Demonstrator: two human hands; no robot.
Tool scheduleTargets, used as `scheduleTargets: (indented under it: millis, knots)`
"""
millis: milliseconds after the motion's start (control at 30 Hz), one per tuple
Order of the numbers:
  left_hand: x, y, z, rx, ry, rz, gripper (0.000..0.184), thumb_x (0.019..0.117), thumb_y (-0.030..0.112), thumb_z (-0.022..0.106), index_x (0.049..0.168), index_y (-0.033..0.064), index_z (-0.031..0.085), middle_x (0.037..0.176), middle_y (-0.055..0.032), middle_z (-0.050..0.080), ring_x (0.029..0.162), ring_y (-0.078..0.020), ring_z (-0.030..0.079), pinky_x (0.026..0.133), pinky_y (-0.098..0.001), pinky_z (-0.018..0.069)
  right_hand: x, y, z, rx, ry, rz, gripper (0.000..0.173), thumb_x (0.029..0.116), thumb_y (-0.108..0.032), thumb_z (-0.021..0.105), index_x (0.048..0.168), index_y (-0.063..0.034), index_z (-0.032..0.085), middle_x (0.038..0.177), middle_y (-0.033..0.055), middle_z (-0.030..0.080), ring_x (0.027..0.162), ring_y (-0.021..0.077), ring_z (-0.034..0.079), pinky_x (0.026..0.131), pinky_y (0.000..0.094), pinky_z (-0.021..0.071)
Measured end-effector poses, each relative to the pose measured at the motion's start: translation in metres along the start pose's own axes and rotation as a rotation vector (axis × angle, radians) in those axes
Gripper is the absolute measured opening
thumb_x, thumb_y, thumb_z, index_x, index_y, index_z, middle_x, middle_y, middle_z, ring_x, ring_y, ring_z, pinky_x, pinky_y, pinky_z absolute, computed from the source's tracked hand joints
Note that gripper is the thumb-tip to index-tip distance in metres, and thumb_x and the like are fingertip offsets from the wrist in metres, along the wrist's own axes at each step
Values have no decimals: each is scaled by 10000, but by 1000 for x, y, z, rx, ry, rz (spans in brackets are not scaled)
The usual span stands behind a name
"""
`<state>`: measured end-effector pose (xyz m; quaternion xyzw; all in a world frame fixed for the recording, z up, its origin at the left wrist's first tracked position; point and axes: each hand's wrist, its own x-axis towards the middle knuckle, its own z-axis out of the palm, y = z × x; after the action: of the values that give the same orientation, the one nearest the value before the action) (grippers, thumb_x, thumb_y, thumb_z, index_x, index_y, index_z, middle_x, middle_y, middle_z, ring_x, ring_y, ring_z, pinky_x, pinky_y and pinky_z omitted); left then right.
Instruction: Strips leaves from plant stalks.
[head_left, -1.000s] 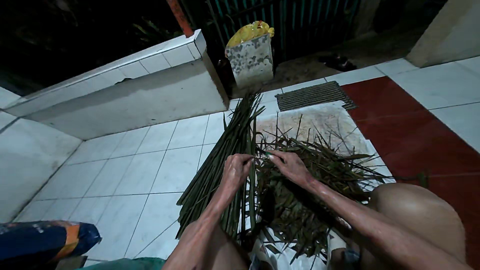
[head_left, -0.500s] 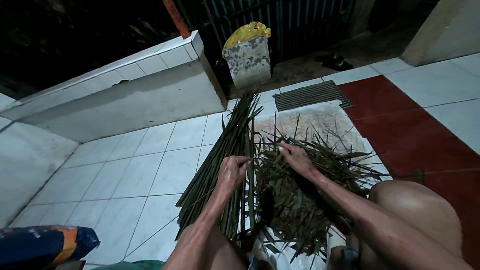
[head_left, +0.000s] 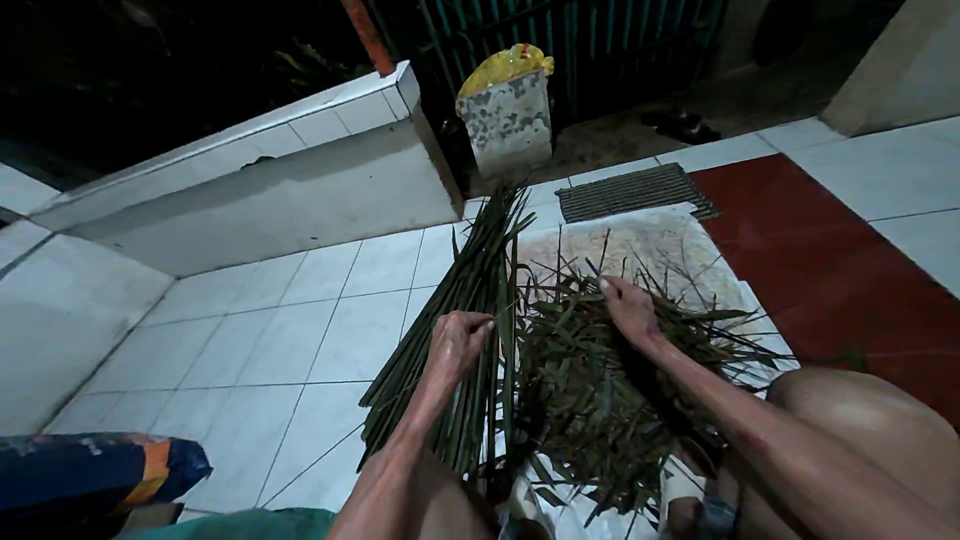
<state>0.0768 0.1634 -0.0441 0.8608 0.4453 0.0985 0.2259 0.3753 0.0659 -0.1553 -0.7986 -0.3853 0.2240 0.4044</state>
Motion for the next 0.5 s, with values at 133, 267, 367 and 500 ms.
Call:
scheduleTargets:
  millis: [133,267,367,500]
  knots:
    - [3,5,5,69,25,7,240,1029,274,605,1139,176,794,1090,-26,770,1022,-157,718,964,-416,554,-26,-31,5,118,-108,-211,397,1085,-360,493,1368,-132,654,1059,154,722,931,292,693,861,535,551]
    - [5,16,11,96,13,21,254,1034,271,592,1159,171,788,1108,-33,770,1043,-166,721,982,-411,554,-45,-51,18,165,-326,-340,436,1081,-412,466,1381,-160,656,1216,85,719,1091,195,685,987,450,535]
    - [6,21,15,106,10,38,252,1036,271,588,1163,182,788,1097,-26,774,1031,-163,726,973,-414,558,-48,-54,25,157,-407,-374,435,1083,-420,456,1392,-182,651,1248,65,714,1127,175,677,1010,434,523]
    - [6,21,16,110,26,59,242,1033,266,594,1139,185,797,1058,-21,780,995,-157,730,945,-419,564,-41,-49,24,119,-389,-331,442,1087,-440,435,1385,-201,658,1239,66,716,1134,198,676,1020,467,516]
